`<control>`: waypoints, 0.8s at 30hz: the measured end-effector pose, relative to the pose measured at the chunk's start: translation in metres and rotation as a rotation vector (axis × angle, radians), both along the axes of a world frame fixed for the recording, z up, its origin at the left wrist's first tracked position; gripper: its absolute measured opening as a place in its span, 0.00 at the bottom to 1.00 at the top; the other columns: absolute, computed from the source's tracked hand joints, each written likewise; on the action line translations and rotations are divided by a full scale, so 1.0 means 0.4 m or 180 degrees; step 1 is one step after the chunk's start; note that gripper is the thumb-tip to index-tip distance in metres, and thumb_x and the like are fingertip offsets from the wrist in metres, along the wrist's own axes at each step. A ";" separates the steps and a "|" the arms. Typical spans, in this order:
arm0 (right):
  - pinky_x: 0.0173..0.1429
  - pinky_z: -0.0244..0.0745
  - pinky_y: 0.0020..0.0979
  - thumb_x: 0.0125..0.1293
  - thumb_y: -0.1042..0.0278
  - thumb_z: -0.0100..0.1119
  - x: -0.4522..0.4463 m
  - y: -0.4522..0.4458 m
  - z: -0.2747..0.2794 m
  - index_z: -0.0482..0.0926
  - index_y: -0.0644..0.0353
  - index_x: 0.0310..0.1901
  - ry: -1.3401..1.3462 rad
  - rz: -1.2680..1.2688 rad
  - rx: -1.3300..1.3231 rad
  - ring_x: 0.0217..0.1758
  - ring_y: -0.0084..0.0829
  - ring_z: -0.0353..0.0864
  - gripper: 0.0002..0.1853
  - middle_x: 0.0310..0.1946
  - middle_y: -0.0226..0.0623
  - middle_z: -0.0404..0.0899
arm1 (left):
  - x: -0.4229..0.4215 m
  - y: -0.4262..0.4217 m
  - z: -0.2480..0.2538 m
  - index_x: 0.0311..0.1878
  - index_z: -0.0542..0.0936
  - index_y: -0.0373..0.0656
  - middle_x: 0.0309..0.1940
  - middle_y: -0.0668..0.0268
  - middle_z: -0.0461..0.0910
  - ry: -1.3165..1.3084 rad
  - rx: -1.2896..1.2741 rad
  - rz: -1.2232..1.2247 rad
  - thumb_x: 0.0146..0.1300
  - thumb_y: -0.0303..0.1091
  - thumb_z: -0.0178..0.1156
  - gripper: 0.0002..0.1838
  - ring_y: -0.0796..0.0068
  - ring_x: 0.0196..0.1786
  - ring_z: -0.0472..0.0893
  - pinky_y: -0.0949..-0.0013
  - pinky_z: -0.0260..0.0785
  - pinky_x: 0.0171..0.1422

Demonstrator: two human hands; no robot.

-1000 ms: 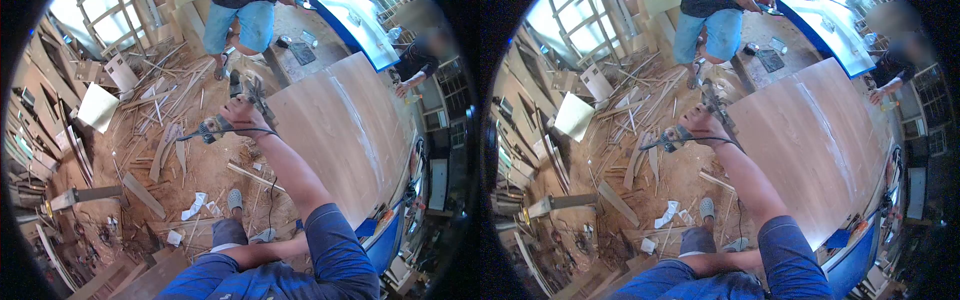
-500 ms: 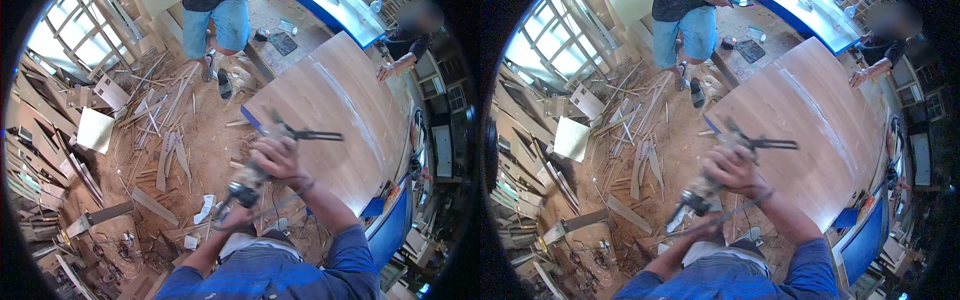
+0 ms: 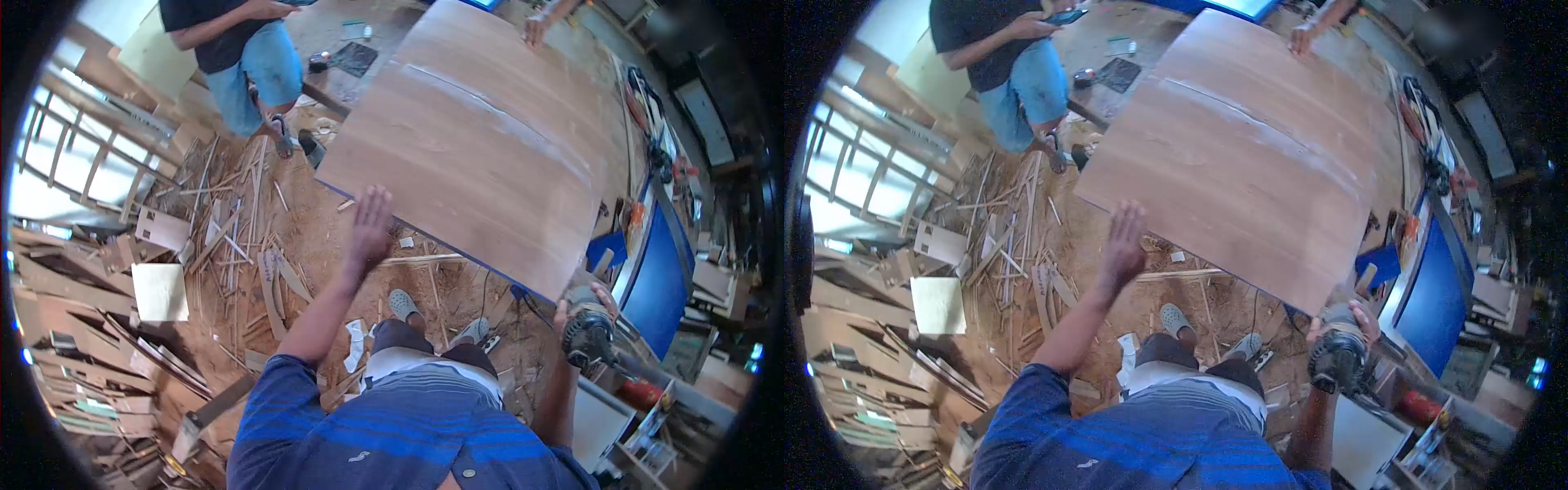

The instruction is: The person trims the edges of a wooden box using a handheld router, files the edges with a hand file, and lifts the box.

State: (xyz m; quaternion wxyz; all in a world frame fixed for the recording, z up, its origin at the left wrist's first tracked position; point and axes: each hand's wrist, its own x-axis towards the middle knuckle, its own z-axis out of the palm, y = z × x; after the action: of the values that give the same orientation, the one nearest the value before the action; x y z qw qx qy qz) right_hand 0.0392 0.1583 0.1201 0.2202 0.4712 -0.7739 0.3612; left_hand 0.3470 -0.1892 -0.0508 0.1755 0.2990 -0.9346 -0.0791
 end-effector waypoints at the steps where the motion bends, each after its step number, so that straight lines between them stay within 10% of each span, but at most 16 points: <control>1: 0.82 0.71 0.49 0.53 0.73 0.79 -0.004 0.051 -0.008 0.72 0.59 0.68 -0.0093 -0.0129 -0.0054 0.70 0.46 0.81 0.40 0.62 0.43 0.82 | -0.029 0.061 -0.013 0.86 0.62 0.29 0.89 0.42 0.59 -0.0001 0.0069 -0.0233 0.62 0.29 0.59 0.46 0.41 0.92 0.55 0.36 0.39 0.97; 7: 0.85 0.65 0.50 0.56 0.77 0.77 -0.011 0.285 -0.042 0.71 0.61 0.70 -0.0646 -0.0729 -0.0301 0.75 0.44 0.76 0.39 0.68 0.44 0.78 | -0.072 0.168 -0.011 0.88 0.64 0.44 0.89 0.58 0.63 -0.0128 -0.0149 -0.0777 0.59 0.28 0.60 0.48 0.56 0.94 0.55 0.37 0.39 0.98; 14: 0.84 0.67 0.51 0.59 0.76 0.78 -0.078 0.463 -0.062 0.73 0.58 0.70 -0.0416 -0.1062 -0.0078 0.76 0.44 0.76 0.37 0.69 0.43 0.77 | 0.157 -0.079 0.042 0.86 0.67 0.40 0.85 0.52 0.67 -0.0501 -0.0848 0.1262 0.52 0.23 0.64 0.51 0.49 0.92 0.58 0.41 0.47 0.95; 24: 0.80 0.74 0.50 0.52 0.74 0.81 -0.149 0.537 -0.051 0.69 0.55 0.71 -0.0191 -0.0773 0.0125 0.70 0.44 0.81 0.44 0.64 0.43 0.79 | -0.281 0.449 0.012 0.86 0.64 0.33 0.88 0.45 0.62 -0.0186 -0.0090 -0.0585 0.55 0.28 0.62 0.50 0.41 0.93 0.53 0.39 0.41 0.97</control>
State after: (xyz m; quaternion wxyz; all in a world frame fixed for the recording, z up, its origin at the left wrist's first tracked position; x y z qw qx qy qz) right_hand -0.0202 0.3729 0.0998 0.2298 0.3673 -0.8385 0.3305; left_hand 0.2347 -0.0097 -0.0462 0.1444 0.2117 -0.9639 -0.0729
